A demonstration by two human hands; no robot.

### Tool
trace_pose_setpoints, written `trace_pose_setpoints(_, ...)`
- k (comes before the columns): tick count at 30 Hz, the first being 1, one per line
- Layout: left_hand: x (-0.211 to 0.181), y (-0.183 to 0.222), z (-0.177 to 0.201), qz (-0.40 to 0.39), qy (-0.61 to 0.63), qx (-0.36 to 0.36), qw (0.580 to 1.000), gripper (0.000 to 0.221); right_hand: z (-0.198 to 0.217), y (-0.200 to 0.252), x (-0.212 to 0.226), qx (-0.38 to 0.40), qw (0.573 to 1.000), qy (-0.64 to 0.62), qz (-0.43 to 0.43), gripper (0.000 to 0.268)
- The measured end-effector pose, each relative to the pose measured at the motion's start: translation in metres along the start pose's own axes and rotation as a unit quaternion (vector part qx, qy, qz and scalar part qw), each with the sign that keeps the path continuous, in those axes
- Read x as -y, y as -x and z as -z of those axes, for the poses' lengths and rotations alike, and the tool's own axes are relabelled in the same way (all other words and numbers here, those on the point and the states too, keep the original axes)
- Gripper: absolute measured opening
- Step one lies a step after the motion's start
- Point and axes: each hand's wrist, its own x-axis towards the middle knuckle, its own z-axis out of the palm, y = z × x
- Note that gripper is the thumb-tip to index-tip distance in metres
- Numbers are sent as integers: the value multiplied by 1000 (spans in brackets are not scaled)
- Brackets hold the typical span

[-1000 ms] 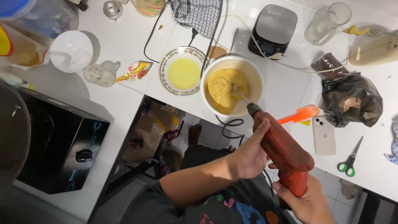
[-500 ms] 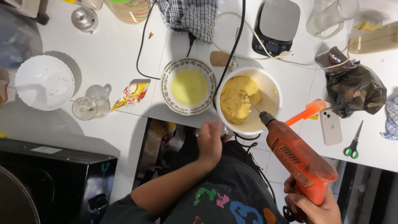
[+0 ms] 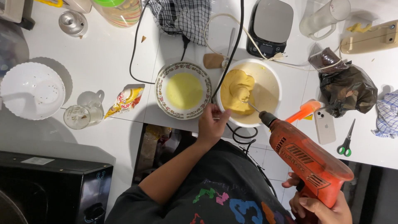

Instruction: Mixing dough in a bowl using a power drill with a whisk attachment

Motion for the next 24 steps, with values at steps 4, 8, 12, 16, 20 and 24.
trace_pose_setpoints(4, -10, -12, -16, 105, -16, -17, 994, 30, 4, 1, 10, -50, 998, 14, -43, 63)
trace_pose_setpoints(8, -20, -20, -11, 85, -42, 25, 995, 32, 43, -7, 8, 73, 997, 28, -28, 56)
trace_pose_setpoints(12, -26, -28, -5, 74, -46, 49, 995, 38, 56, 6, 26, 20, 994, 51, -96, 53)
trace_pose_setpoints(16, -20, -45, -1, 64, -96, 113, 987, 25, 45, -2, 42, 83, 990, 112, -38, 52)
trace_pose_setpoints(20, -34, -48, 4, 58, -134, 147, 978, 25, 11, -16, 43, -19, 975, 208, -77, 30)
trace_pose_setpoints(24, -48, -47, 8, 69, -111, 167, 977, 25, 9, -29, 33, 14, 966, 254, -45, 10)
